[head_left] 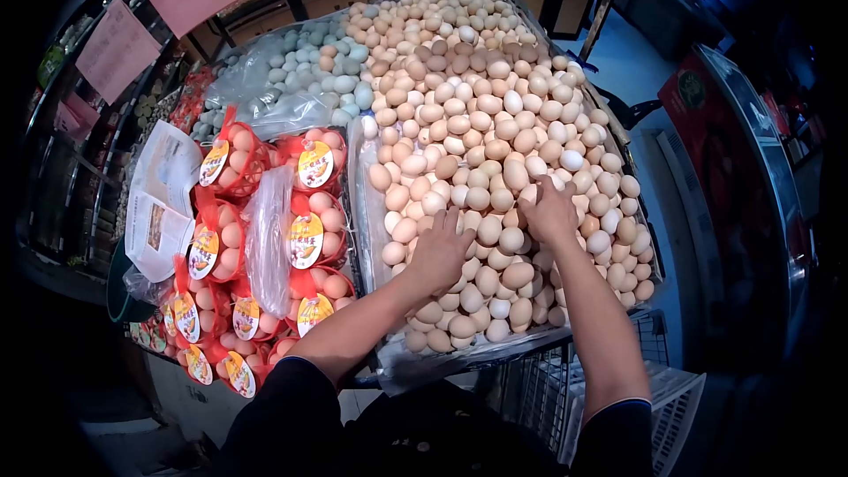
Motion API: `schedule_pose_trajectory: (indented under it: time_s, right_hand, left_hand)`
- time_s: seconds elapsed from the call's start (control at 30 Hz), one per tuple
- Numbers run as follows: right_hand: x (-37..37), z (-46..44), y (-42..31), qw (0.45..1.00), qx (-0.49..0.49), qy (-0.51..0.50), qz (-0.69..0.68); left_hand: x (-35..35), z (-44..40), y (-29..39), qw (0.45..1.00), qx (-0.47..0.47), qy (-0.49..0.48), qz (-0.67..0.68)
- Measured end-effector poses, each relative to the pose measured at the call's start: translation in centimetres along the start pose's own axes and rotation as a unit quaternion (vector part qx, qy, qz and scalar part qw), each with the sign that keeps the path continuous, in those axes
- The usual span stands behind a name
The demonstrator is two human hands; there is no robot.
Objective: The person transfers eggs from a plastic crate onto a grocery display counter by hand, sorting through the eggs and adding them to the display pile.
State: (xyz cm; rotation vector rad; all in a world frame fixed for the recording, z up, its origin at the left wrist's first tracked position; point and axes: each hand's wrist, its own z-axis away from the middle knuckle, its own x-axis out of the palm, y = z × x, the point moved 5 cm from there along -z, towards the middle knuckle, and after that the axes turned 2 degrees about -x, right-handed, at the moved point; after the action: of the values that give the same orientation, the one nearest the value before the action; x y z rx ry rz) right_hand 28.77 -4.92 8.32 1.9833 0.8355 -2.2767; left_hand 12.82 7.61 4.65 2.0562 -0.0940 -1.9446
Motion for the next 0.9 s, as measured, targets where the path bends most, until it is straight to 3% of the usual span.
schedule_pose_trajectory:
  time_s: [0.17, 0.3, 0.43, 0.67, 0.8, 0.9]
  right_hand:
    - [-0.2, 4.4, 1.7, 0.984, -0.045, 0.119, -0.121]
    - [2.6, 6.7, 4.7, 0.973, -0.093, 0.189, -0.098]
    - [2.2, 6.8, 4.1, 0.963, -0.125, 0.204, -0.121]
    - [3.3, 9.3, 4.6, 0.961, -0.158, 0.184, -0.135]
    - [-1.6, 12.7, 4.7, 0.944, -0.169, 0.227, -0.168]
    - [-7.1, 18.8, 8.0, 0.92, -0.193, 0.248, -0.233]
  left_hand:
    - [-1.0, 0.5, -0.2, 0.999, 0.01, 0.009, 0.044]
    - [-1.0, 1.0, 0.2, 0.998, -0.006, 0.015, 0.062]
    - [-2.0, 2.0, 1.2, 0.998, -0.036, -0.011, 0.054]
    - [-3.7, 4.4, 3.1, 0.997, -0.031, 0.058, 0.029]
    - [-4.4, 5.7, 6.1, 0.993, 0.014, 0.11, 0.041]
    - [-5.3, 5.6, 10.4, 0.977, 0.079, 0.149, 0.131]
